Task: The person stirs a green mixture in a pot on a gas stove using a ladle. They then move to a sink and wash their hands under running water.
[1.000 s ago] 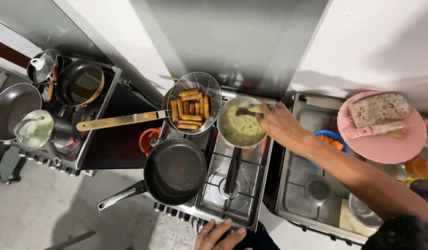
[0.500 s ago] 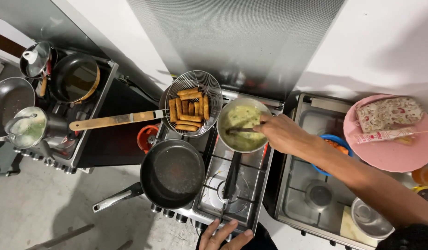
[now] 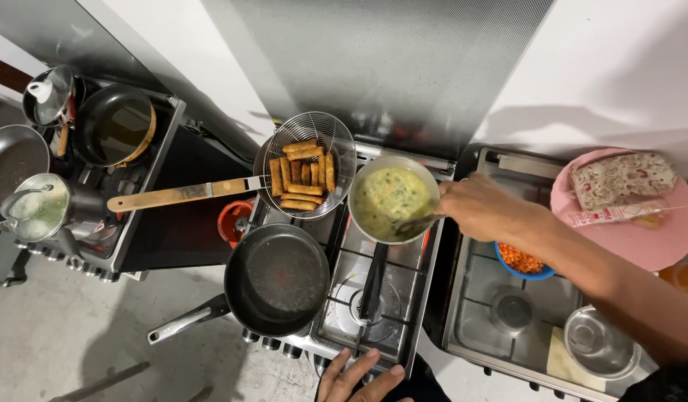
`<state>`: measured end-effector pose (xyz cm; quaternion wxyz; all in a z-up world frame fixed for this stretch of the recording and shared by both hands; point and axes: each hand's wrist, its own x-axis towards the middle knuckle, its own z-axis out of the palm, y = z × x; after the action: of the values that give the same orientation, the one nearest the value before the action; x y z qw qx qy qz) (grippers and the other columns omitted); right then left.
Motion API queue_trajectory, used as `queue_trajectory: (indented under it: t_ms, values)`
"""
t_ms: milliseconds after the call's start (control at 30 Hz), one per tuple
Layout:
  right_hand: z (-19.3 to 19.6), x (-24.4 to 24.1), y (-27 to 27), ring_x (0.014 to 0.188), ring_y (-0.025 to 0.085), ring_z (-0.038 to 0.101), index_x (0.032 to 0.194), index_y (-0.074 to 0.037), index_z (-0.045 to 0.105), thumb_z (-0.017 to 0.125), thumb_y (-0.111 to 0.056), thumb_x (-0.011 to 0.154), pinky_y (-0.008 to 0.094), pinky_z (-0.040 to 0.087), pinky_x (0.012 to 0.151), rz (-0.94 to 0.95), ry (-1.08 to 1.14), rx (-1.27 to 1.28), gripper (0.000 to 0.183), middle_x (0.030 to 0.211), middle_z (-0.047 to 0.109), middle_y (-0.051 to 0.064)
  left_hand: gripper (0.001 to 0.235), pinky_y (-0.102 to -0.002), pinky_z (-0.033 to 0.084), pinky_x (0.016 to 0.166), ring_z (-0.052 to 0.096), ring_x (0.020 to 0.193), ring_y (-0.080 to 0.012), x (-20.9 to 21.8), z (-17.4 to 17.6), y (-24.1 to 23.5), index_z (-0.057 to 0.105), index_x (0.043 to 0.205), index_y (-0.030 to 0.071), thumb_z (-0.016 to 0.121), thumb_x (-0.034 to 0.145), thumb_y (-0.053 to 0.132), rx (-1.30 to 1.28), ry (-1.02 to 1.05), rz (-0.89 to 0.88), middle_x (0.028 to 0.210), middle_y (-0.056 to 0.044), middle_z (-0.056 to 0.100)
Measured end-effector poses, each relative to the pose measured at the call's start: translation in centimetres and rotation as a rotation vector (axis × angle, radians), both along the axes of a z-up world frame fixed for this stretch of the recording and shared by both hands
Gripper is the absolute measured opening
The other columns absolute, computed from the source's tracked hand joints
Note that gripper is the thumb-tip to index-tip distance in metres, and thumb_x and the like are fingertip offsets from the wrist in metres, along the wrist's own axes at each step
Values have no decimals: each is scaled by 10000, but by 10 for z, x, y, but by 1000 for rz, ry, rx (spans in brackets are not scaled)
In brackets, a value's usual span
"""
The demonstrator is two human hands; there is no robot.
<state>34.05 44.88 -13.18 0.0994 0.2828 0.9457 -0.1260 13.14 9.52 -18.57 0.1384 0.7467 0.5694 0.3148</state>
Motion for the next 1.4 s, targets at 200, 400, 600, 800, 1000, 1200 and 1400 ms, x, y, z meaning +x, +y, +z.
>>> queue_trajectory:
  t_ms: [200,400,600,800,1000,1200,1400]
  values:
    - [18,1,-8,897,265,712,953,-178,757,629,-81,833,494,511,861,-15,-179,182,201,1063,663,69,138,-564,365,1147,549,1366,-193,-2,-21,-5,791,994,346,838,899,433,11,-48,7,1229,121,761]
    - [23,1,-13,887,244,715,891,-107,747,632,-115,855,455,516,841,-44,-277,327,121,1054,658,93,126,-560,373,1159,545,1369,-194,-2,-9,-3,784,940,328,845,883,424,69,-34,35,1241,113,750]
    - [19,-1,-10,810,248,689,866,-74,737,636,-99,839,422,518,779,-61,-188,396,107,1060,634,132,107,-562,372,1170,555,1359,-194,1,-4,-2,782,926,336,838,887,418,89,-53,60,1258,113,737]
    - [0,-2,-5,818,284,681,1112,-3,697,626,-61,809,438,513,755,-59,48,472,317,995,623,155,70,-573,336,1184,544,1370,-199,-5,11,-2,795,963,363,786,921,418,59,-47,14,1302,108,712]
    - [-14,-9,-5,857,324,683,1110,1,680,623,-34,793,480,522,795,-106,80,432,323,1038,627,168,85,-576,317,1201,550,1379,-195,-5,15,-3,808,999,364,746,958,404,38,-40,13,1301,111,719]
    - [-27,-3,-6,928,371,683,1197,-5,692,632,48,684,488,549,800,-146,157,223,519,1074,642,211,98,-571,317,1202,542,1391,-200,-9,27,0,805,1032,361,726,980,389,16,-49,-12,1312,96,715]
    - [-13,1,-17,939,371,682,1202,-61,716,646,64,712,486,556,807,-190,111,62,511,1101,654,151,112,-573,310,1210,508,1417,-203,-12,24,-3,802,1063,362,717,991,375,-7,-44,-43,1351,90,694]
